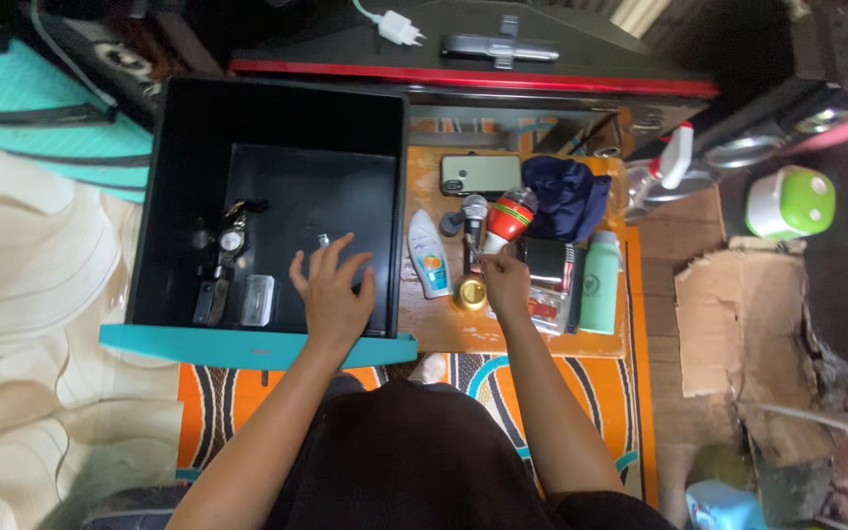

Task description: The person removes various items from a drawer, including a phone case, a phone, a water bottle, and other small objects, placing them on the surface beside the drawer. The person then sprays the inside of the drawer with a cleaning solution and wipes it with a cloth.

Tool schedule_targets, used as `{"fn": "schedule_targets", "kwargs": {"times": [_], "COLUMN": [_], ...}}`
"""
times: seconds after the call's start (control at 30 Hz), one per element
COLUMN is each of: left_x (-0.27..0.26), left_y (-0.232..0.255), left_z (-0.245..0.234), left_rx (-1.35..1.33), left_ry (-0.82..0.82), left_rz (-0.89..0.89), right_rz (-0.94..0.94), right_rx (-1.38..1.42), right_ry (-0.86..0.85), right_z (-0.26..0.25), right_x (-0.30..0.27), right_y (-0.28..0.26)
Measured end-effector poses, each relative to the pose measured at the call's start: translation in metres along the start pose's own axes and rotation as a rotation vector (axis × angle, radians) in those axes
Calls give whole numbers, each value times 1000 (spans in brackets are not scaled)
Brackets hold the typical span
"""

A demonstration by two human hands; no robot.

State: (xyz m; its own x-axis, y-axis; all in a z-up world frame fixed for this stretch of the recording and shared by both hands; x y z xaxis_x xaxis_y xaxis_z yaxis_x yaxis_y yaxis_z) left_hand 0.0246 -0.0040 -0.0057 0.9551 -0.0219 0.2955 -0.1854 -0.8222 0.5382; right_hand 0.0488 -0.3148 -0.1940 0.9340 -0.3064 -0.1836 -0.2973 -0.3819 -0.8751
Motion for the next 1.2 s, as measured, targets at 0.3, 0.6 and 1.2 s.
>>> {"fn": "schedule_targets", "kwargs": {"times": [0.3,0.6,1.2], "left_x": [-1,31,88], "left_y": [-56,-140,-241], "left_z": [-41,-98,-114], "left_rx": [92,190,299], "left_ry": [95,157,-125], "left_rz": [-79,-58,-18], "right_rz": [-44,-342,87], "right_rx": [-241,-345,-786], "right_ry": [-78,232,-408], "right_z": [50,30,319], "right_x": [40,-21,12], "right_y": [57,-111,-84]}}
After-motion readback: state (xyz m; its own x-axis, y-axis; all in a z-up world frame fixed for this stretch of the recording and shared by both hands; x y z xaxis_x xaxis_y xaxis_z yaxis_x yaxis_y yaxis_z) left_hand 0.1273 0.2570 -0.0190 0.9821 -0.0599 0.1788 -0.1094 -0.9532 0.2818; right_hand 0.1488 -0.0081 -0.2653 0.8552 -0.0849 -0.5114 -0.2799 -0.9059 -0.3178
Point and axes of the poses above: each hand's wrist, its own x-axis towards the middle knuckle, its own z-axis out of the palm, y = z × x, the point moved 7 cm from there along x, towards the middle knuckle, and after that the axes turned 2 degrees about -z, right-handed, at the moved point
